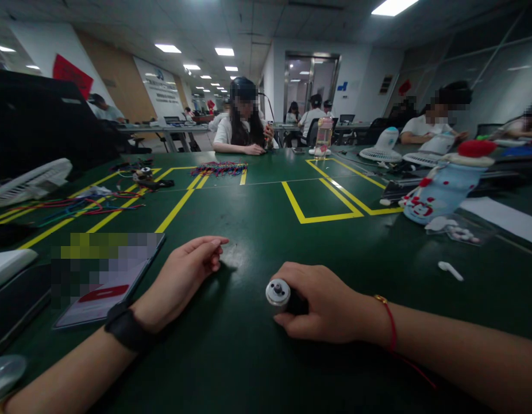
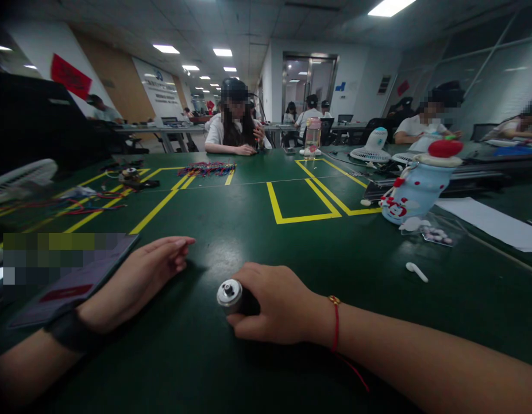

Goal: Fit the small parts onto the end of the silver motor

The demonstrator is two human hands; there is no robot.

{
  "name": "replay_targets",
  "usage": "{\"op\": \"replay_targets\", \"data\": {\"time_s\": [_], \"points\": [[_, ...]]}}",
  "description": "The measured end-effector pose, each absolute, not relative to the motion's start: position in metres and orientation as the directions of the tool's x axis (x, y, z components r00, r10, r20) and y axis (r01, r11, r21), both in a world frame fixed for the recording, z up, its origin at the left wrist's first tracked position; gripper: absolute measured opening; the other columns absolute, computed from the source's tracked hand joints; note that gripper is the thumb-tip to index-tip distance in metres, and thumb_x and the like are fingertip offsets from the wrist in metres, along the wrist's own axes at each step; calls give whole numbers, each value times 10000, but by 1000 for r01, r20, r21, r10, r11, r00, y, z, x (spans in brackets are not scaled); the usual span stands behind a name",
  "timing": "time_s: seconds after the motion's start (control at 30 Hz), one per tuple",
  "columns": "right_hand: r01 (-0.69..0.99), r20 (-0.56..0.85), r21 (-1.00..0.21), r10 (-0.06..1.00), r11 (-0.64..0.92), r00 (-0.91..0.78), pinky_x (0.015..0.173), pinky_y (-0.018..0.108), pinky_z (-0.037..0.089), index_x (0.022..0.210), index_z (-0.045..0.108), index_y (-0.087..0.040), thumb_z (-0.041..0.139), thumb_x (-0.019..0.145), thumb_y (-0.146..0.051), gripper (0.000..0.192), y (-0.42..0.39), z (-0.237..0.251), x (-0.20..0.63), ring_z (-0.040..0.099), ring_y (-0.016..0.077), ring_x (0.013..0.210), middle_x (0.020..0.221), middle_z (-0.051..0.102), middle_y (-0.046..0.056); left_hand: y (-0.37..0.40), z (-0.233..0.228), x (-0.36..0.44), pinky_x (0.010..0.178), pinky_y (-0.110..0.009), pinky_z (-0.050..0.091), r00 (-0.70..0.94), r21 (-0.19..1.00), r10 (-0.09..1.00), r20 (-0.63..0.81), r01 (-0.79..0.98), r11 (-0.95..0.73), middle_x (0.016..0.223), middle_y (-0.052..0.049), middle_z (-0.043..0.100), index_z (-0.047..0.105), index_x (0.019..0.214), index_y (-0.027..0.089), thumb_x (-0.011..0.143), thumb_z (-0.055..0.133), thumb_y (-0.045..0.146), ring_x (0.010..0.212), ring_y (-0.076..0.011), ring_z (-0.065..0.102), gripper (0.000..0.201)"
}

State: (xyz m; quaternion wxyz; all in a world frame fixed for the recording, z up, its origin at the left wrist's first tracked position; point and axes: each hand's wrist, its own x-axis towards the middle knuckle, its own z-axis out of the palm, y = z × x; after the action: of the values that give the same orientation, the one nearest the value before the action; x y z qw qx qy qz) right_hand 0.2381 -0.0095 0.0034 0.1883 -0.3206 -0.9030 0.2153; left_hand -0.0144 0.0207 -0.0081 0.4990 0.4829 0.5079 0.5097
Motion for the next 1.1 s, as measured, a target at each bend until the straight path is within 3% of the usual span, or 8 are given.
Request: {"op": "replay_targets", "data": {"time_s": [0.23, 0.43, 0.57, 0.67, 0.77, 0.87, 0.97, 1.1], "points": [[502, 193, -515, 665, 695, -721, 650, 252, 389, 982, 559, -191, 651, 746, -316, 282, -11, 5, 238, 517, 135, 753, 919, 596, 8, 17, -7, -13, 556, -239, 443, -45, 999, 999, -7, -48, 5, 759, -30, 595, 717, 916, 114, 747, 689, 292, 609, -123, 525, 247], [501, 196, -517, 666, 694, -720, 646, 252, 387, 993, 555, -195, 653, 746, -319, 293, -12, 6, 238, 514, 133, 751, 925, 594, 6, 13, -5, -12, 584, -242, 432, -20, 999, 1000, 2, 51, -1, 766, -3, 598, 702, 971, 171, 785, 678, 312, 623, -127, 531, 235], [504, 208, -506, 666, 700, -716, 641, 253, 380, 983, 557, -197, 662, 735, -314, 293, -12, 5, 239, 515, 136, 745, 911, 594, 3, -2, 3, -3, 771, -314, 456, 269, 946, 962, 42, 300, -125, 988, -21, 628, 602, 1197, 274, 767, 727, 315, 876, -200, 581, 450], [494, 227, -510, 664, 704, -712, 620, 243, 369, 966, 548, -193, 666, 728, -300, 286, -11, 4, 239, 512, 128, 728, 910, 593, 1, -17, 9, 7, 960, -389, 395, 469, 898, 882, 55, 364, -249, 1227, -23, 564, 480, 1308, 354, 773, 734, 326, 1120, -245, 524, 593], [476, 256, -508, 653, 718, -713, 600, 234, 351, 949, 535, -197, 668, 725, -289, 277, -11, 2, 239, 503, 117, 704, 898, 587, -7, -25, 14, 19, 954, -391, 400, 472, 876, 873, 121, 363, -318, 1176, -22, 581, 532, 1230, 339, 848, 657, 329, 1090, -233, 547, 402], [477, 271, -478, 640, 738, -719, 581, 234, 330, 919, 529, -199, 666, 730, -303, 256, -10, 1, 239, 486, 115, 685, 863, 570, -15, -26, 18, 30, 930, -351, 406, 464, 843, 860, 212, 359, -401, 1090, -6, 584, 646, 1031, 299, 896, 596, 296, 1042, -203, 556, 143], [487, 262, -466, 641, 739, -722, 574, 237, 327, 897, 525, -191, 650, 745, -326, 239, -9, 0, 240, 479, 115, 677, 842, 561, -13, -24, 20, 36, 904, -319, 404, 455, 834, 855, 250, 348, -429, 1056, 5, 570, 694, 902, 282, 887, 611, 271, 1010, -187, 556, 84], [490, 245, -483, 649, 726, -720, 596, 240, 349, 921, 538, -190, 653, 744, -333, 255, -9, 0, 242, 492, 118, 695, 867, 576, -9, -19, 21, 26, 816, -310, 418, 385, 878, 888, 250, 296, -376, 945, 7, 569, 698, 889, 274, 885, 610, 286, 904, -177, 568, 89]]}}
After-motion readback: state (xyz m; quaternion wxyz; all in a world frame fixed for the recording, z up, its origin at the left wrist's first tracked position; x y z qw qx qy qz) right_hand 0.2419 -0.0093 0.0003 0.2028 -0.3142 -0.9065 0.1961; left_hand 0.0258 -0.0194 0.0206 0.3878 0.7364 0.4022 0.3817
